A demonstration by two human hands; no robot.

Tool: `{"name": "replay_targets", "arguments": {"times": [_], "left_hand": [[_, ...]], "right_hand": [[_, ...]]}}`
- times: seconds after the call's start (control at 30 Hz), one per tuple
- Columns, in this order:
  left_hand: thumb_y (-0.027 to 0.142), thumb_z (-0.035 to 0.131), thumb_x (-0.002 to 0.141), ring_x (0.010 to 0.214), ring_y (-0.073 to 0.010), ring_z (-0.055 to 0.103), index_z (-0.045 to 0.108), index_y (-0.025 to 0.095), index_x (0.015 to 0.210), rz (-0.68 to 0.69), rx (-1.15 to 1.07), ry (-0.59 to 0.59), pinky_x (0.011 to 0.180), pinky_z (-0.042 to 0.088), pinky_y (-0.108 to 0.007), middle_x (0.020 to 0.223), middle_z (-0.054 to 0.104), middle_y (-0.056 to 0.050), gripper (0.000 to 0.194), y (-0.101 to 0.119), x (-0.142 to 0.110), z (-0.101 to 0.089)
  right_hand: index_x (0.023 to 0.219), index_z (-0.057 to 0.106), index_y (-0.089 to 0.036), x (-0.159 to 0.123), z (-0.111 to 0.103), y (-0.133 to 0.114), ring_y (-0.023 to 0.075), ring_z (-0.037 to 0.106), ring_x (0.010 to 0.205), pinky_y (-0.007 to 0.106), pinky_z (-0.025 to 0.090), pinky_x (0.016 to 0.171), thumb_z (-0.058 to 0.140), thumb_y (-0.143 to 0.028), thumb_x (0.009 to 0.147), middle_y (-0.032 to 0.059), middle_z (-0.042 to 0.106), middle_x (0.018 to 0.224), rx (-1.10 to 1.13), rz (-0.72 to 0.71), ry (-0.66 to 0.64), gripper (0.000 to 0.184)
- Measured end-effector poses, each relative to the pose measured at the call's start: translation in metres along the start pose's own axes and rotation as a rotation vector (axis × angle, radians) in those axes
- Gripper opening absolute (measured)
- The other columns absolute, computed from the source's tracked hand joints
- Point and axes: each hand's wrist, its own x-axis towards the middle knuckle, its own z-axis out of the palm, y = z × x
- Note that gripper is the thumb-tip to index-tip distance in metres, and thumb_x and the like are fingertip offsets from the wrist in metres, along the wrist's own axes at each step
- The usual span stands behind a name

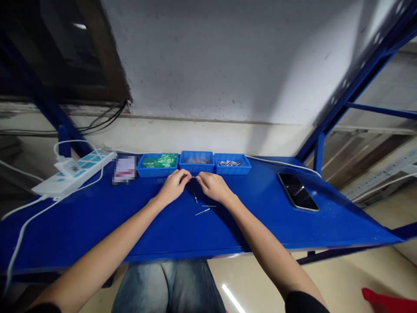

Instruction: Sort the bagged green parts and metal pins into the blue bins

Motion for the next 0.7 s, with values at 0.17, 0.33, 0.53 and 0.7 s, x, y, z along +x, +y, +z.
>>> {"name": "replay_targets", "arguments": {"times": [0.17, 0.33, 0.53, 0.7], "left_hand": [[0.025, 0.035, 0.092, 0.079, -0.0171, 0.056, 0.057, 0.019, 0.080, -0.008, 0.024, -0.063, 0.074, 0.043, -0.029, 0.078, 0.063, -0.002, 0.026, 0.004, 0.001, -0.001], [0.031, 0.052, 0.085, 0.101, -0.0215, 0.052, 0.060, 0.028, 0.102, 0.061, 0.138, -0.278, 0.090, 0.034, -0.040, 0.107, 0.060, -0.001, 0.019, 0.012, -0.003, -0.011], [0.031, 0.059, 0.080, 0.118, -0.0251, 0.039, 0.065, 0.029, 0.080, 0.107, 0.139, -0.493, 0.098, 0.021, -0.047, 0.122, 0.053, 0.000, 0.007, 0.011, -0.008, -0.008], [0.029, 0.053, 0.084, 0.108, -0.0217, 0.047, 0.061, 0.024, 0.081, 0.025, 0.132, -0.375, 0.094, 0.025, -0.043, 0.100, 0.065, -0.001, 0.010, 0.009, -0.005, 0.003]], "right_hand": [[0.086, 0.053, -0.020, -0.001, 0.001, -0.003, 0.0143, 0.057, 0.070, 0.022, 0.036, 0.062, 0.037, -0.026, 0.093, 0.0034, 0.062, 0.078, 0.023, -0.062, 0.087, 0.018], [0.081, 0.053, -0.018, -0.001, -0.011, 0.013, 0.0141, 0.052, 0.061, 0.024, 0.038, 0.062, 0.034, -0.030, 0.093, 0.0022, 0.056, 0.066, -0.007, 0.127, 0.475, 0.025], [0.105, 0.055, -0.013, -0.005, -0.019, 0.061, 0.0223, 0.054, 0.077, 0.032, 0.042, 0.066, 0.048, -0.037, 0.084, 0.0136, 0.057, 0.096, -0.176, 0.477, 0.664, 0.032], [0.102, 0.057, -0.015, -0.004, -0.011, 0.053, 0.0204, 0.055, 0.075, 0.032, 0.043, 0.071, 0.044, -0.033, 0.088, 0.0085, 0.058, 0.083, -0.063, 0.300, 0.510, 0.026]]}}
